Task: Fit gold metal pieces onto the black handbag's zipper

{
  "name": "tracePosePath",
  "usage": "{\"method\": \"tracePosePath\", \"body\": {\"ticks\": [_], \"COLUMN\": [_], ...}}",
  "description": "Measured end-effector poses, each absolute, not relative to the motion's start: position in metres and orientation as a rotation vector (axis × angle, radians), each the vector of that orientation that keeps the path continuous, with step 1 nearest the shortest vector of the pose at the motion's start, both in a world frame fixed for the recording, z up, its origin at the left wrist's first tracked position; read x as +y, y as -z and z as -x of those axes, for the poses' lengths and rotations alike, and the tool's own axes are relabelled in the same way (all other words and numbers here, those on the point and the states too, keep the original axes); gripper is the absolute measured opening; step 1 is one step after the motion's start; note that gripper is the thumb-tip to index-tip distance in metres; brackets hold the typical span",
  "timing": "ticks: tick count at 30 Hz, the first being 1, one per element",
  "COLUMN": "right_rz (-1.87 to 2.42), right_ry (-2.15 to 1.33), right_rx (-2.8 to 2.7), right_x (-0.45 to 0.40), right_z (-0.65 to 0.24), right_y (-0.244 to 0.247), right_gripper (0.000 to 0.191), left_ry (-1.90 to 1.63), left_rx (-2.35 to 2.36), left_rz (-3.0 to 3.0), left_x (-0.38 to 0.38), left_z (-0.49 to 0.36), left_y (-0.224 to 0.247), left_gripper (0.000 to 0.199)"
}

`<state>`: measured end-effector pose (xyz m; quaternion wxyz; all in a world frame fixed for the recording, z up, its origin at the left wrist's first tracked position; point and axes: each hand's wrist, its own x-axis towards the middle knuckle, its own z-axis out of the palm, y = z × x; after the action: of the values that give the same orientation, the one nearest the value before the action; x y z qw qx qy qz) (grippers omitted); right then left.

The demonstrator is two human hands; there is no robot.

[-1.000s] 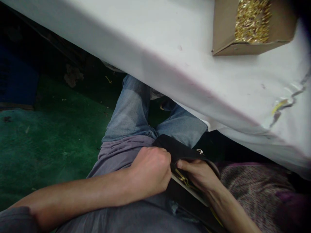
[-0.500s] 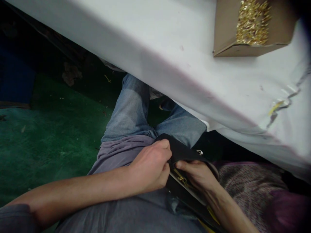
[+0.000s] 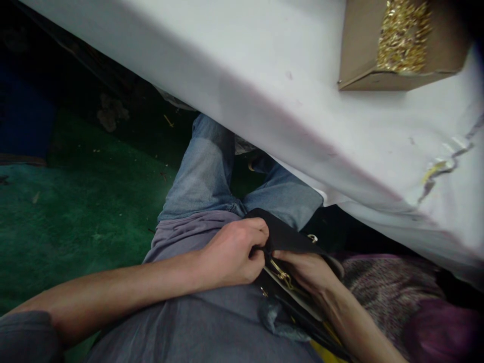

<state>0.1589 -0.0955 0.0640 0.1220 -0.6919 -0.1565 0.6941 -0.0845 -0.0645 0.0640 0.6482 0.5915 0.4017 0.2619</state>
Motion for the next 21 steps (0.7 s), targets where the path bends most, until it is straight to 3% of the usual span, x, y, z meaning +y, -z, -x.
{"method": "tracePosePath", "body": {"ticks": [5,16,21], "right_rz": [2.062,2.126,2.226], "right_ry": [-2.03,-1.933,-1.891], "right_rx": [-0.323,-0.452,-0.651], "right_x": [-0.099,-0.094,-0.093], "right_z": [-0.159,-0.151,-0.156], "right_y": [-0.062,-0.069,-0.079], "right_gripper": [0.053,0.074,0.052], "left_ry": [-0.66,-0.625,-0.674], "left_rx": [0.947,0.927,1.003], "left_rz": [-1.273,-1.435,-1.354], "left_x": [-0.068,-0.078,-0.081], "left_z": [0.084,0.09,0.081], "left_y": [-0.062,-0.068,-0.069], "left_gripper": [0.021,0.026,0.021]}}
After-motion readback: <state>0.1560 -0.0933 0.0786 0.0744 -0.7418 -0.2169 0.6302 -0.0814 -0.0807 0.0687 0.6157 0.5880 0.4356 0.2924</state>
